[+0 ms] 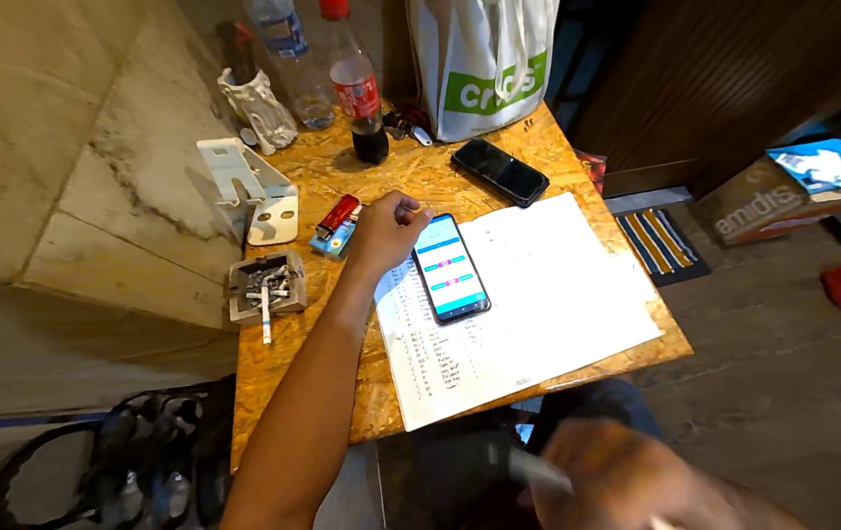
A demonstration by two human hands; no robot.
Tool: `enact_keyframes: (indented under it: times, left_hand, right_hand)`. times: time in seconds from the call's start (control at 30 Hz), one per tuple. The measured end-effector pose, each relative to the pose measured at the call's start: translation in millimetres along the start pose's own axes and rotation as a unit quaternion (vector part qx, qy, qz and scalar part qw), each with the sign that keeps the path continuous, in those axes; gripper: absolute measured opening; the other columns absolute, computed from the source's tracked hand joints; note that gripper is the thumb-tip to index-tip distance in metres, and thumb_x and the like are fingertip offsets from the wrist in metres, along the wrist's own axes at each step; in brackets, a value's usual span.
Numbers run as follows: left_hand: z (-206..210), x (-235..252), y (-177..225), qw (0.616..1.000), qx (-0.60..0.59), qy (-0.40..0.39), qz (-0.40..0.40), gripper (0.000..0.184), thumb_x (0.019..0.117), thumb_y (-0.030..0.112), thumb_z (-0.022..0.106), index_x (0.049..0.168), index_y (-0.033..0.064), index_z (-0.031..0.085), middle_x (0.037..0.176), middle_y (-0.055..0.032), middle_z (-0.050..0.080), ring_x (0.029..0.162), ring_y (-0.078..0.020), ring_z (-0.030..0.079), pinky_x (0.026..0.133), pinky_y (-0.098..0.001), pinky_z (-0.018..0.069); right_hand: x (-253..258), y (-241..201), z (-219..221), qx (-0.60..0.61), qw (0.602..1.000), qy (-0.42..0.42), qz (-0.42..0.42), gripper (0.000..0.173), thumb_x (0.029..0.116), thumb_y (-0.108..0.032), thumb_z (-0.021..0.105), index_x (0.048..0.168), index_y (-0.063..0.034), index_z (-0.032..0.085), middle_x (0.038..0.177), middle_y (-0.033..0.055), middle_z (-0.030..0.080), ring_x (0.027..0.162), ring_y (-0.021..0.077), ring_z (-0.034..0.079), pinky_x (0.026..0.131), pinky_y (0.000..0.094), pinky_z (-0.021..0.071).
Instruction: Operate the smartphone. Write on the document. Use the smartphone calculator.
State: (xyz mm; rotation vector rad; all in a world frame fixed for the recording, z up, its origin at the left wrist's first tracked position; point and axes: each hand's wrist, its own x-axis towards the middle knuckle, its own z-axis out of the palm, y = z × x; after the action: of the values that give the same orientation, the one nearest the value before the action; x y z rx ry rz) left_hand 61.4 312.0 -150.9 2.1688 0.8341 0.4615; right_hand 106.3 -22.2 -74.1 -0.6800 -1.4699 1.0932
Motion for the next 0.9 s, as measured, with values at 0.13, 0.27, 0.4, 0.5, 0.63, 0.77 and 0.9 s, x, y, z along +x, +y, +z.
enact_keyframes:
  times: [0.13,0.27,0.4,0.5,0.63,0.77,0.9]
  left_hand:
    - [1,1,-2,1.000,-0.005,0.003,0.001,0.033,0.0990,0.038,0.068,0.117,0.0097,0.068,0.093,-0.0032,0.071,0.083,-0.0143,0.068,0.079,-0.0405,0.0570]
    - [1,2,-4,1.000,-0.008,0.000,0.002,0.035,0.0989,0.038,0.068,0.117,0.0084,0.068,0.093,-0.0046,0.072,0.084,-0.0162,0.069,0.081,-0.0423,0.0574]
    - [0,2,-4,1.000,-0.008,-0.005,-0.002,0.036,0.0988,0.039,0.067,0.118,0.0089,0.068,0.090,-0.0031,0.072,0.082,-0.0160,0.069,0.080,-0.0425,0.0569]
    - [0,5,-4,1.000,-0.007,-0.005,0.000,0.036,0.0988,0.040,0.067,0.117,0.0091,0.069,0.090,-0.0039,0.072,0.081,-0.0171,0.068,0.080,-0.0433,0.0568]
    - [0,8,-7,1.000,-0.012,-0.007,0.001,0.036,0.0997,0.039,0.065,0.117,0.0075,0.069,0.086,-0.0060,0.070,0.079,-0.0198,0.067,0.078,-0.0444,0.0565]
    - [0,10,-8,0.999,-0.035,-0.007,-0.003,0.037,0.0995,0.039,0.065,0.117,0.0062,0.069,0.086,-0.0074,0.071,0.080,-0.0212,0.069,0.078,-0.0470,0.0570]
    - [0,9,-7,1.000,-0.020,-0.010,-0.006,0.038,0.0996,0.041,0.065,0.117,0.0079,0.069,0.087,-0.0062,0.071,0.081,-0.0205,0.069,0.079,-0.0463,0.0569]
  right_hand:
    - [5,50,-45,-0.348,0.930,0.112,0.039,0.031,0.1044,-0.028,0.055,0.119,-0.0049,0.070,0.089,0.0023,0.073,0.072,0.0058,0.067,0.064,0.0254,0.0595]
    - [1,87,-89,-0.421,0.890,0.159,0.081,0.028,0.1032,-0.023,0.055,0.121,-0.0079,0.070,0.110,0.0018,0.075,0.069,0.0041,0.063,0.059,0.0246,0.0551]
    - [5,97,-102,-0.395,0.896,0.177,0.098,0.028,0.1039,-0.025,0.056,0.126,-0.0123,0.068,0.112,0.0008,0.073,0.061,0.0041,0.061,0.053,0.0248,0.0550]
    - [15,99,-103,-0.409,0.890,0.167,0.109,0.031,0.1037,-0.027,0.056,0.131,-0.0162,0.066,0.101,-0.0001,0.071,0.057,0.0045,0.056,0.051,0.0249,0.0525]
    - [35,102,-110,-0.444,0.877,0.139,0.122,0.034,0.1021,-0.026,0.056,0.134,-0.0170,0.064,0.099,-0.0002,0.071,0.057,0.0045,0.055,0.051,0.0255,0.0505]
    - [49,105,-116,-0.465,0.867,0.113,0.139,0.034,0.1012,-0.026,0.056,0.132,-0.0173,0.066,0.090,-0.0017,0.069,0.055,0.0046,0.053,0.050,0.0263,0.0497]
    - [46,111,-119,-0.374,0.909,0.166,0.083,0.021,0.1002,-0.018,0.058,0.117,-0.0092,0.068,0.101,0.0013,0.076,0.056,0.0065,0.061,0.048,0.0240,0.0527]
